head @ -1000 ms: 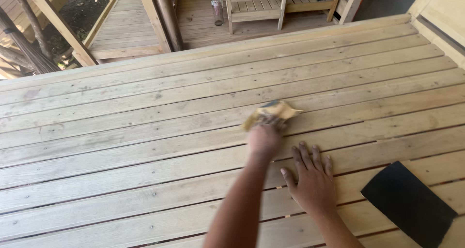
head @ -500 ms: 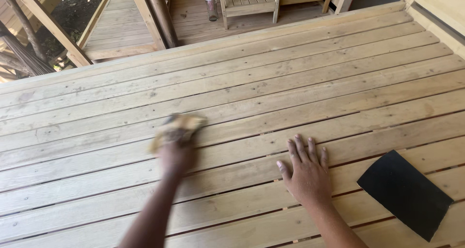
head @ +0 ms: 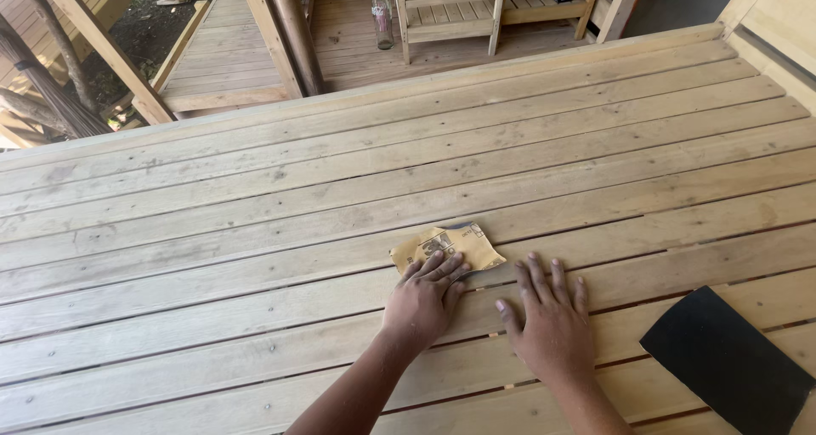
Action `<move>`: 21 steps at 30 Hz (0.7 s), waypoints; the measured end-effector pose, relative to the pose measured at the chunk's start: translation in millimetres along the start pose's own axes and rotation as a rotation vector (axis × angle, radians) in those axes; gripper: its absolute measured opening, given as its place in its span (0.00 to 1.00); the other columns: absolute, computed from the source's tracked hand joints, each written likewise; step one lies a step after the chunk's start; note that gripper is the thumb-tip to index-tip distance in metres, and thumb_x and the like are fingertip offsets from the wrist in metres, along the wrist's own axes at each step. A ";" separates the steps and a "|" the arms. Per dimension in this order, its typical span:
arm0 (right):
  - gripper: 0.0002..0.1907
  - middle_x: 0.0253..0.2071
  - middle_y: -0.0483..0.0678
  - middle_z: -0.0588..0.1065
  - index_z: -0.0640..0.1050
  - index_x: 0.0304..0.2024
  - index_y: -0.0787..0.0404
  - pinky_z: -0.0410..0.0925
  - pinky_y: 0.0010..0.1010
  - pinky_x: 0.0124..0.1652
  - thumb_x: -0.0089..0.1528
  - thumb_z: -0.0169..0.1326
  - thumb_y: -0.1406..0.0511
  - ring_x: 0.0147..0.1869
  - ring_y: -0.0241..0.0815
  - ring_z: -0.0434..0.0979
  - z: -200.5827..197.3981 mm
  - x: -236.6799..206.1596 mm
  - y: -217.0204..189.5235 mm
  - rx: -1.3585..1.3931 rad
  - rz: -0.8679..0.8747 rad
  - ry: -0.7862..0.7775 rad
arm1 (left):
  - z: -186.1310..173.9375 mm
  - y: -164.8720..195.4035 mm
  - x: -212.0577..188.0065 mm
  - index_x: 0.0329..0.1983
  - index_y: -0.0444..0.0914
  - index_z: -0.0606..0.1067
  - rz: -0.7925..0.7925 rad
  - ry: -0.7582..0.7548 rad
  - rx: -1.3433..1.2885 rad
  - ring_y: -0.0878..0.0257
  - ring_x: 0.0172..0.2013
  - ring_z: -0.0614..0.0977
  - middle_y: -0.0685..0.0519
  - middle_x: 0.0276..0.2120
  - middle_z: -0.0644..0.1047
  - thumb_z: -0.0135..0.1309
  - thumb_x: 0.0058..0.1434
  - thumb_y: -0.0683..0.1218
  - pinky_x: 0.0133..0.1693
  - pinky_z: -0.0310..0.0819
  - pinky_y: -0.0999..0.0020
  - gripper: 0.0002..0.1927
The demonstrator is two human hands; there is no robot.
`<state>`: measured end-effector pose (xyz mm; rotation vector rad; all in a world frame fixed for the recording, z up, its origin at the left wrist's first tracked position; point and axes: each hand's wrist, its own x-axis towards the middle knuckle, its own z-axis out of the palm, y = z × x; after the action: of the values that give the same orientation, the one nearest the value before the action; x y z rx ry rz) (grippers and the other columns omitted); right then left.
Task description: The person sands the slatted wooden surface of a large table by hand, rubbing sandpaper back and forth across the planks and moving progressively across the surface. They occasionally reposition the sandpaper sheets on the table and finish by sanding the edge of the tabletop.
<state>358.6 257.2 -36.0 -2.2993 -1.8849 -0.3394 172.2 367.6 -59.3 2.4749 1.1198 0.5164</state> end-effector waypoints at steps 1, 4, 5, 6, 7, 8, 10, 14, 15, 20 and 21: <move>0.37 0.75 0.47 0.57 0.63 0.69 0.53 0.43 0.54 0.71 0.64 0.41 0.43 0.78 0.53 0.51 -0.3 -0.6 -0.1 -0.009 -0.006 0.010 | 0.9 -2.9 -1.5 0.68 0.50 0.70 -0.020 -0.008 0.030 0.59 0.72 0.59 0.60 0.70 0.65 0.36 0.72 0.56 0.70 0.46 0.54 0.24; 0.37 0.75 0.47 0.58 0.63 0.70 0.56 0.44 0.54 0.70 0.65 0.41 0.44 0.78 0.54 0.51 -3.2 -1.0 -2.3 0.024 -0.006 0.005 | 5.8 4.2 29.6 0.68 0.50 0.70 -0.047 0.031 0.063 0.60 0.71 0.61 0.61 0.70 0.66 0.36 0.73 0.55 0.70 0.48 0.55 0.23; 0.36 0.75 0.46 0.57 0.63 0.70 0.55 0.44 0.54 0.71 0.65 0.40 0.44 0.78 0.54 0.51 -5.2 -1.1 -3.2 0.012 0.009 -0.024 | 4.5 5.6 47.2 0.68 0.50 0.70 -0.051 0.059 0.076 0.60 0.72 0.62 0.61 0.70 0.66 0.35 0.73 0.55 0.70 0.50 0.56 0.23; 0.36 0.75 0.45 0.57 0.63 0.70 0.54 0.43 0.53 0.71 0.65 0.40 0.44 0.78 0.53 0.50 -6.9 -0.3 -3.9 0.000 0.022 -0.050 | 4.6 9.4 69.4 0.68 0.50 0.70 -0.111 0.053 0.067 0.60 0.71 0.61 0.61 0.70 0.66 0.36 0.72 0.55 0.70 0.50 0.55 0.23; 0.36 0.75 0.44 0.57 0.63 0.70 0.52 0.43 0.53 0.71 0.65 0.40 0.44 0.79 0.52 0.50 -8.6 0.1 -4.9 -0.007 0.034 -0.076 | 7.3 14.5 84.7 0.68 0.50 0.69 -0.173 0.047 0.063 0.60 0.71 0.61 0.62 0.70 0.65 0.36 0.72 0.55 0.70 0.50 0.55 0.23; 0.36 0.75 0.45 0.56 0.63 0.70 0.52 0.43 0.53 0.71 0.64 0.40 0.44 0.78 0.53 0.49 -9.9 1.0 -5.9 0.003 0.030 -0.071 | 11.3 18.3 91.2 0.68 0.49 0.69 -0.159 0.084 0.074 0.57 0.71 0.61 0.60 0.70 0.65 0.36 0.72 0.54 0.69 0.50 0.54 0.23; 0.38 0.74 0.45 0.56 0.63 0.72 0.52 0.43 0.54 0.70 0.64 0.40 0.44 0.78 0.53 0.49 -11.7 1.8 -6.1 0.017 0.030 -0.070 | 20.2 22.6 89.2 0.68 0.46 0.69 -0.126 0.151 0.087 0.52 0.70 0.60 0.55 0.71 0.65 0.37 0.71 0.53 0.67 0.52 0.52 0.24; 0.36 0.75 0.46 0.56 0.63 0.69 0.54 0.43 0.54 0.70 0.64 0.41 0.44 0.78 0.53 0.50 -10.1 0.9 -3.5 0.008 0.012 -0.060 | 36.0 18.8 45.0 0.68 0.45 0.70 0.006 0.103 0.093 0.53 0.71 0.63 0.54 0.70 0.66 0.38 0.73 0.53 0.69 0.52 0.53 0.23; 0.37 0.74 0.47 0.56 0.63 0.69 0.55 0.43 0.55 0.70 0.64 0.41 0.44 0.78 0.54 0.50 -9.1 0.8 -3.1 0.022 0.003 -0.030 | 35.9 16.1 42.0 0.68 0.47 0.70 0.002 0.073 0.100 0.54 0.71 0.63 0.55 0.70 0.66 0.37 0.73 0.53 0.70 0.52 0.53 0.23; 0.36 0.74 0.46 0.56 0.63 0.69 0.54 0.42 0.54 0.70 0.64 0.40 0.44 0.78 0.53 0.50 -7.1 0.3 -2.3 0.031 0.020 -0.046 | 27.6 16.6 100.6 0.67 0.46 0.70 -0.015 0.085 0.103 0.54 0.71 0.64 0.55 0.70 0.66 0.35 0.73 0.51 0.69 0.54 0.55 0.23; 0.36 0.74 0.47 0.56 0.63 0.69 0.55 0.41 0.54 0.70 0.64 0.41 0.44 0.78 0.54 0.50 -7.5 0.2 -2.8 0.042 0.018 -0.039 | 28.6 20.4 110.8 0.67 0.45 0.70 -0.062 0.085 0.096 0.54 0.70 0.63 0.55 0.70 0.66 0.35 0.72 0.52 0.69 0.53 0.54 0.23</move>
<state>355.3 256.0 -28.8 -2.3107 -1.8688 -0.2518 266.8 434.9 -55.1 2.5110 1.2784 0.5672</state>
